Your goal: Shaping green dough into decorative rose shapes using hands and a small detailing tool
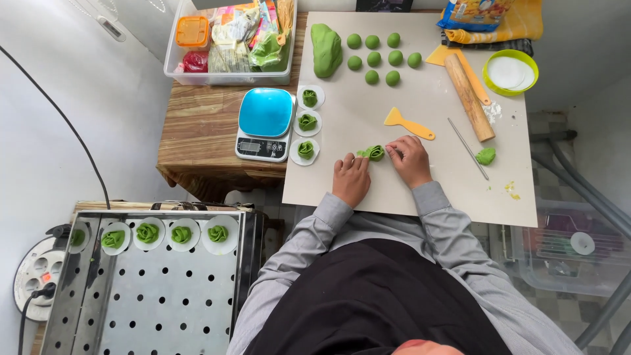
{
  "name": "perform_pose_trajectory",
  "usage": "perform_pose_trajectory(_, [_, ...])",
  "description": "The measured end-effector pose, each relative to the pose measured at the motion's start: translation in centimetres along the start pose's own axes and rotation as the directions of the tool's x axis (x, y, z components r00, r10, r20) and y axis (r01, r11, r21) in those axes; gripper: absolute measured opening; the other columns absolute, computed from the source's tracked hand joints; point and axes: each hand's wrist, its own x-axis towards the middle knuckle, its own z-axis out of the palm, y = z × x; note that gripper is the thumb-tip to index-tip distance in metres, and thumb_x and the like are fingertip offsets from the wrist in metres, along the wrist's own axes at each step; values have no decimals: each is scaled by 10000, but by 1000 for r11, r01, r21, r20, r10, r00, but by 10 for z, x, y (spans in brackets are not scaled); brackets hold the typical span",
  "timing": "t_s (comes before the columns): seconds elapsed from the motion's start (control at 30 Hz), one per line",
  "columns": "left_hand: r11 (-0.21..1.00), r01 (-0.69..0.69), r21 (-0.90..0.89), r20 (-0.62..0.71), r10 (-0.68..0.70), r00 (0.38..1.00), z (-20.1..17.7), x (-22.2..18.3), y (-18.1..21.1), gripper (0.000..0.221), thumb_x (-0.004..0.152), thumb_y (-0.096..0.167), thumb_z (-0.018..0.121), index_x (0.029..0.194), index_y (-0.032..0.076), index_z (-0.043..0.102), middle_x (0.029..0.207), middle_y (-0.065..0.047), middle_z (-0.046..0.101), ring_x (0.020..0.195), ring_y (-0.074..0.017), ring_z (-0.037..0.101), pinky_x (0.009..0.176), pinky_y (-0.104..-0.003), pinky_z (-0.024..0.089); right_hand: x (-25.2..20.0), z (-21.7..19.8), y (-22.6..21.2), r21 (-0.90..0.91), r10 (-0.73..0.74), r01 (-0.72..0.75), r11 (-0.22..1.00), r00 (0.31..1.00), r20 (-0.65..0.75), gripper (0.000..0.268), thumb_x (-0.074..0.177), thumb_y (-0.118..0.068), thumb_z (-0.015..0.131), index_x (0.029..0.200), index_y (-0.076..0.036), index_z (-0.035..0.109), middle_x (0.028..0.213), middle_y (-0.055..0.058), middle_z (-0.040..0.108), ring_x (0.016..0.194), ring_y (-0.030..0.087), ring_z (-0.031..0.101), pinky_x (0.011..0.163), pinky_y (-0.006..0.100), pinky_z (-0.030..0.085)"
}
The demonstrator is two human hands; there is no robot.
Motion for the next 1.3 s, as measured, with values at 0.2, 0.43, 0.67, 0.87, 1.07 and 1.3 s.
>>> perform_pose_trajectory(0.2, [1000,-2,-5,-15,2,1000,-25,-4,2,344,662,281,544,966,131,485,904,-26,518,946,-198,380,719,-325,298,0,-4,-5,16,16,-16,1000,1000,4,162,852,-247,549,788,-108,600,715,38,518,716,207,507,653,306,436])
perform_pose_trajectory(0.43, [998,7,-60,19,-6,1000,-32,-8,4,344,709,258,520,1023,116,527,1053,-40,475,1012,-225,341,731,-330,281,-1,-3,-2,21,-36,37,999,999,-38,150,841,-233,570,772,-103,596,702,40,504,705,218,501,655,313,432])
perform_pose_trajectory(0.67, [997,5,-76,41,-1,999,-23,-10,5,394,704,285,502,1063,125,482,1033,-28,458,989,-199,343,737,-327,277,-1,0,2,44,-44,46,998,998,-49,137,842,-224,573,776,-107,601,702,36,509,704,215,503,655,314,427])
perform_pose_trajectory(0.87, [993,18,-115,55,-12,998,-38,-10,6,404,716,290,484,1080,116,464,1050,-37,450,962,-191,329,729,-313,260,-1,1,4,47,-23,26,999,998,-63,139,850,-232,563,798,-111,607,715,34,512,724,210,505,676,313,427])
perform_pose_trajectory(1.07, [980,38,-194,98,-19,995,-49,-8,5,420,736,294,470,1109,103,446,1114,-58,395,968,-203,296,743,-307,244,-8,-15,30,-148,-3,-35,988,969,-246,115,786,-184,599,887,-130,592,795,24,485,774,221,490,687,338,415])
perform_pose_trajectory(1.3, [913,219,-343,307,-112,945,-48,-7,1,524,755,301,481,1219,102,344,1220,-96,326,1038,-230,271,808,-326,210,-63,-63,85,-540,213,-328,775,940,-266,296,713,-239,665,969,-101,607,899,44,471,829,252,461,629,383,420])
